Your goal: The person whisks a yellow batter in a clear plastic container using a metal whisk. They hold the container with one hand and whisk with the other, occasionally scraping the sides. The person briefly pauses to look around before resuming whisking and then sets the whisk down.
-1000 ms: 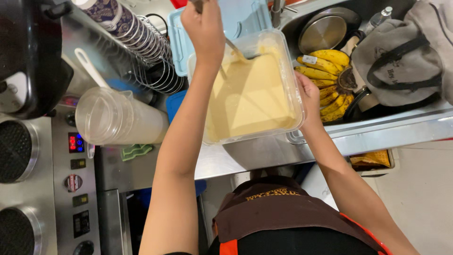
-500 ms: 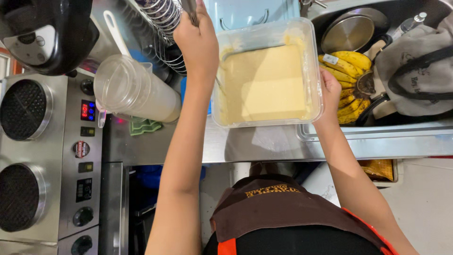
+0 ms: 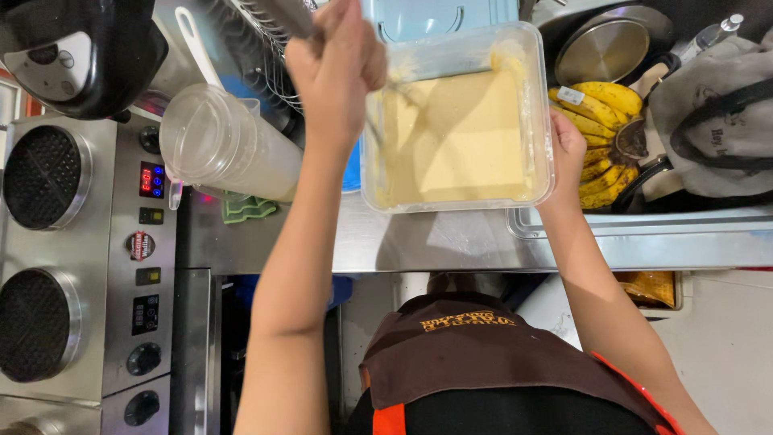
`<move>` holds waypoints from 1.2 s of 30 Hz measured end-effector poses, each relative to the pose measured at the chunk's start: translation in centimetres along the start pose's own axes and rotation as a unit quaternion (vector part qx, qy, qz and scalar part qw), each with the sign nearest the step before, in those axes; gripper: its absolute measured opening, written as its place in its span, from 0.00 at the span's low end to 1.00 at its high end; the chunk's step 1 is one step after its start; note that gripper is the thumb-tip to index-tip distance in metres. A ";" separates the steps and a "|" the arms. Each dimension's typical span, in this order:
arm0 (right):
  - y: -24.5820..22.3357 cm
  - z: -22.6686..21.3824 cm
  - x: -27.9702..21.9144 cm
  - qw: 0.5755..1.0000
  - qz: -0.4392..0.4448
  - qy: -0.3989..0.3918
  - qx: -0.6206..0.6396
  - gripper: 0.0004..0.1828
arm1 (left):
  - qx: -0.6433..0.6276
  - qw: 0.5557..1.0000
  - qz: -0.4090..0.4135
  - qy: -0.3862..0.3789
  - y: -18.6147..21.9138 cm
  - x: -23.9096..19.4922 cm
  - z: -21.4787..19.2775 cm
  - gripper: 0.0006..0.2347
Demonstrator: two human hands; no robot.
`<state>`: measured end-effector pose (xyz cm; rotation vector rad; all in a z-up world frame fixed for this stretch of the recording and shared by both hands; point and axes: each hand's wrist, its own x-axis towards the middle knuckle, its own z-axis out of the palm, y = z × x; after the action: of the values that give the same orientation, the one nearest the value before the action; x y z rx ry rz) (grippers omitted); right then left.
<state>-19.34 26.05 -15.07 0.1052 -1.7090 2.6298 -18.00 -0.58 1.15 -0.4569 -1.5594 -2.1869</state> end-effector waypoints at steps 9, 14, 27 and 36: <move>-0.1 -0.2 -0.1 1.000 -0.006 -0.010 -0.010 0.15 | 0.168 0.945 -0.114 -0.258 -5.5 6.6 -4.5 0.19; -0.1 0.0 -0.2 1.000 -0.002 -0.003 0.001 0.15 | 0.019 0.990 -0.132 -0.050 -1.1 2.1 -7.6 0.21; 0.5 -0.4 0.3 1.000 0.002 0.006 0.010 0.13 | -0.055 0.995 0.020 0.083 4.7 -5.7 2.4 0.24; 0.7 -0.5 0.2 1.000 -0.005 0.001 0.018 0.14 | 0.079 0.986 0.144 0.037 6.5 -4.5 5.4 0.25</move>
<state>-19.56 26.17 -15.90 0.1114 -1.6552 2.6539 -10.73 3.32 5.94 -0.5101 -1.5080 -1.8286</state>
